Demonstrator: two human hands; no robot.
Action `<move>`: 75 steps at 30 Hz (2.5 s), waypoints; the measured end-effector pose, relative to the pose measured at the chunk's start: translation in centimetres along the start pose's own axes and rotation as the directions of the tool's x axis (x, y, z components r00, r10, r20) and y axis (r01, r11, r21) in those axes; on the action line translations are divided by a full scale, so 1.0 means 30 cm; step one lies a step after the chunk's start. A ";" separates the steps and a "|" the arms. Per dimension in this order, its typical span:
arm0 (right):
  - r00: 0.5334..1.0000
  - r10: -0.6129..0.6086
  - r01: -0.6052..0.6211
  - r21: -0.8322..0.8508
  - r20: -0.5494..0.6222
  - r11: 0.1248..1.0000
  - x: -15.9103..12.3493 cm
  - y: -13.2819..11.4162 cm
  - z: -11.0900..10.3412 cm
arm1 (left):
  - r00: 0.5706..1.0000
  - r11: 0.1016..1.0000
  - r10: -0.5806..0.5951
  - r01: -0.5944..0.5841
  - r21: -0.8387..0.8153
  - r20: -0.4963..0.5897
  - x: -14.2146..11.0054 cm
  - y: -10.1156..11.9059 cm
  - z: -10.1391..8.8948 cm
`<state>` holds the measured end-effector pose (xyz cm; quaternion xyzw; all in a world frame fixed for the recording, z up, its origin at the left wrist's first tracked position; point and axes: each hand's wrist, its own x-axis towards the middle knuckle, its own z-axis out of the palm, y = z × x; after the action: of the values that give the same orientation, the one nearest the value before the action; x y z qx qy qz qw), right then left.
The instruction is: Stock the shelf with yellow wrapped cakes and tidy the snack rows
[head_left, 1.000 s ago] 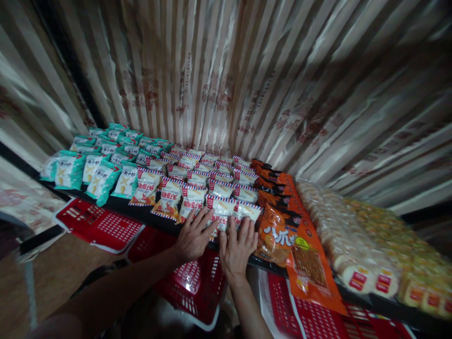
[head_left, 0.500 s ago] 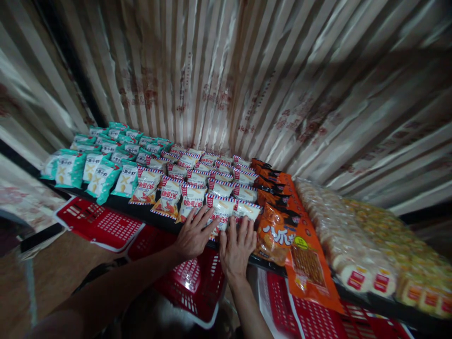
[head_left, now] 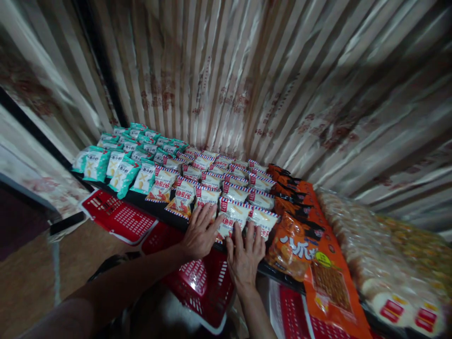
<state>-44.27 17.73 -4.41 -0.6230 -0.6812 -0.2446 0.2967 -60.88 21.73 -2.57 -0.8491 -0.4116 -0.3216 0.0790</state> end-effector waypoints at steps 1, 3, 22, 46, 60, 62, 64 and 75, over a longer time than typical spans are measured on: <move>1.000 0.000 0.000 0.000 -0.006 1.000 0.000 -0.001 0.002 | 0.998 0.999 -0.054 0.054 0.006 -0.024 -0.002 -0.013 -0.007; 1.000 0.000 0.000 0.002 -0.021 1.000 -0.001 -0.003 0.004 | 0.984 0.986 -0.163 0.165 0.017 -0.074 -0.004 -0.046 -0.020; 0.999 0.008 -0.008 -0.011 -0.047 1.000 -0.008 -0.021 0.025 | 0.885 0.898 -0.434 0.439 -0.008 -0.169 -0.034 -0.226 0.028; 0.995 -0.032 0.023 -0.085 -0.097 0.996 -0.009 -0.050 0.066 | 0.875 0.890 -0.426 0.451 0.067 -0.231 -0.040 -0.293 -0.048; 0.991 -0.043 0.030 -0.109 -0.125 0.994 -0.013 -0.034 0.084 | 0.826 0.851 -0.487 0.522 0.059 -0.284 -0.042 -0.385 -0.029; 0.992 -0.040 0.027 -0.112 -0.122 0.993 -0.014 -0.031 0.089 | 0.832 0.854 -0.481 0.516 0.069 -0.277 -0.042 -0.383 -0.024; 0.992 -0.041 0.027 -0.114 -0.120 0.993 -0.014 -0.029 0.093 | 0.836 0.854 -0.477 0.514 0.083 -0.271 -0.041 -0.381 -0.024; 0.997 -0.007 0.001 -0.085 -0.076 0.996 -0.003 -0.055 0.065 | 0.823 0.818 -0.519 0.557 0.145 -0.230 -0.022 -0.367 -0.048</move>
<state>-46.08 18.87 -5.80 -0.6238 -0.6597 -0.2974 0.2954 -70.12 27.89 -3.30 -0.6519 -0.6576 -0.3617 0.1089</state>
